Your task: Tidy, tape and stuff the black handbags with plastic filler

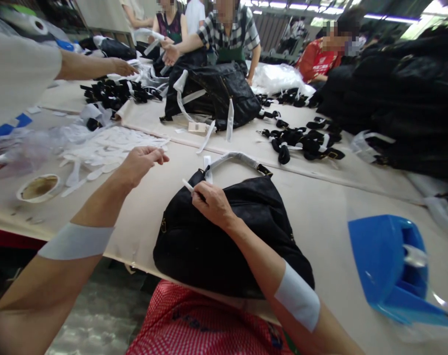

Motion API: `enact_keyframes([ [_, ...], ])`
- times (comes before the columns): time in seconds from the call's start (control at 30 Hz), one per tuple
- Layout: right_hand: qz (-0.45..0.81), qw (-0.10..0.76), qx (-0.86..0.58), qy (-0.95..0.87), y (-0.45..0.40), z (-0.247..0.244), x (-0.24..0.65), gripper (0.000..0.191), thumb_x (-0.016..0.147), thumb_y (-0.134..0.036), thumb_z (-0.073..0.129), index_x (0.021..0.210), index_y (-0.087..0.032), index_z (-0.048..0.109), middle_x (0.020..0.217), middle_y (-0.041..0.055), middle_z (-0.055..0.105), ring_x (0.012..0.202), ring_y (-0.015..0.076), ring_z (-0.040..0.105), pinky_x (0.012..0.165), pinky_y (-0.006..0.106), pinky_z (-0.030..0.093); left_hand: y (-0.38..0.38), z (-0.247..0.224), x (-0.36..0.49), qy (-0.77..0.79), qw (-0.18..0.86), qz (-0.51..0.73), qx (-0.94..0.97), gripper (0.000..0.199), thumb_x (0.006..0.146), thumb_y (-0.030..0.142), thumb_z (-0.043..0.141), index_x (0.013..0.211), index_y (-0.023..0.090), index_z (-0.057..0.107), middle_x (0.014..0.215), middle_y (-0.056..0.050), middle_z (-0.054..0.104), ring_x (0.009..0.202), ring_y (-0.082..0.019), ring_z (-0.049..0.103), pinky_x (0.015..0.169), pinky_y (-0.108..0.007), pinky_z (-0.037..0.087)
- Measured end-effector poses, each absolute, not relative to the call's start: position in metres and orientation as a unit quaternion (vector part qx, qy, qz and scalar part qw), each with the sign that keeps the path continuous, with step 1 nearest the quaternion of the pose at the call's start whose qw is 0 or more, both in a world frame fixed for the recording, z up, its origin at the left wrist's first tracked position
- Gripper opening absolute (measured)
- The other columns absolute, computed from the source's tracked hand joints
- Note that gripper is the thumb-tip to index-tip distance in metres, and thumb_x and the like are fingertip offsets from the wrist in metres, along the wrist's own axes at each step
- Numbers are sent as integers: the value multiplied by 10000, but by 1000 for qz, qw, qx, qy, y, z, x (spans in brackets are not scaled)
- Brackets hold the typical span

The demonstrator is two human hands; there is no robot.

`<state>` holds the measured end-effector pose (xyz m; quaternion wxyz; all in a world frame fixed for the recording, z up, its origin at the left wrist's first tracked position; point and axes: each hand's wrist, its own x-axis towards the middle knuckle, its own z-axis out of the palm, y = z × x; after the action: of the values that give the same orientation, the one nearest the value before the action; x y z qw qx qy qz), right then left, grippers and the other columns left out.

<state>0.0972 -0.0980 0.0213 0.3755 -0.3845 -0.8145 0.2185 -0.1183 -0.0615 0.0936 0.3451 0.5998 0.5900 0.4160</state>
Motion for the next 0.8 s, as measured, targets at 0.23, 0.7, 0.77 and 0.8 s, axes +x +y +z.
enact_keyframes([
  [0.23, 308, 404, -404, -760, -100, 18, 103, 225, 931, -346, 489, 858, -191, 634, 809, 15, 662, 755, 152, 591, 751, 253, 441, -111, 51, -96, 487, 439, 401, 640, 153, 749, 254, 680, 817, 181, 797, 858, -51, 773, 836, -215, 686, 839, -339, 527],
  [0.7, 197, 370, -397, -816, -103, 9, 98, 208, 956, -264, 467, 815, -194, 603, 834, 59, 653, 787, 177, 593, 777, 291, 434, -126, 20, -60, 480, 404, 547, 554, 132, 739, 317, 716, 729, 185, 722, 788, -18, 682, 768, -165, 619, 769, -283, 487],
  [0.77, 134, 325, -432, -830, -105, 10, 94, 184, 941, -227, 488, 808, -189, 609, 834, 64, 665, 780, 184, 588, 783, 302, 413, -127, 17, -59, 488, 400, 556, 541, 169, 756, 334, 690, 682, 184, 671, 721, 0, 639, 724, -150, 583, 738, -274, 464],
  [0.8, 111, 299, -444, -837, -106, 11, 92, 180, 945, -223, 496, 821, -185, 620, 849, 69, 676, 787, 187, 592, 788, 305, 405, -127, 16, -59, 492, 399, 556, 538, 183, 764, 340, 675, 671, 185, 650, 698, 8, 622, 707, -145, 567, 727, -271, 453],
])
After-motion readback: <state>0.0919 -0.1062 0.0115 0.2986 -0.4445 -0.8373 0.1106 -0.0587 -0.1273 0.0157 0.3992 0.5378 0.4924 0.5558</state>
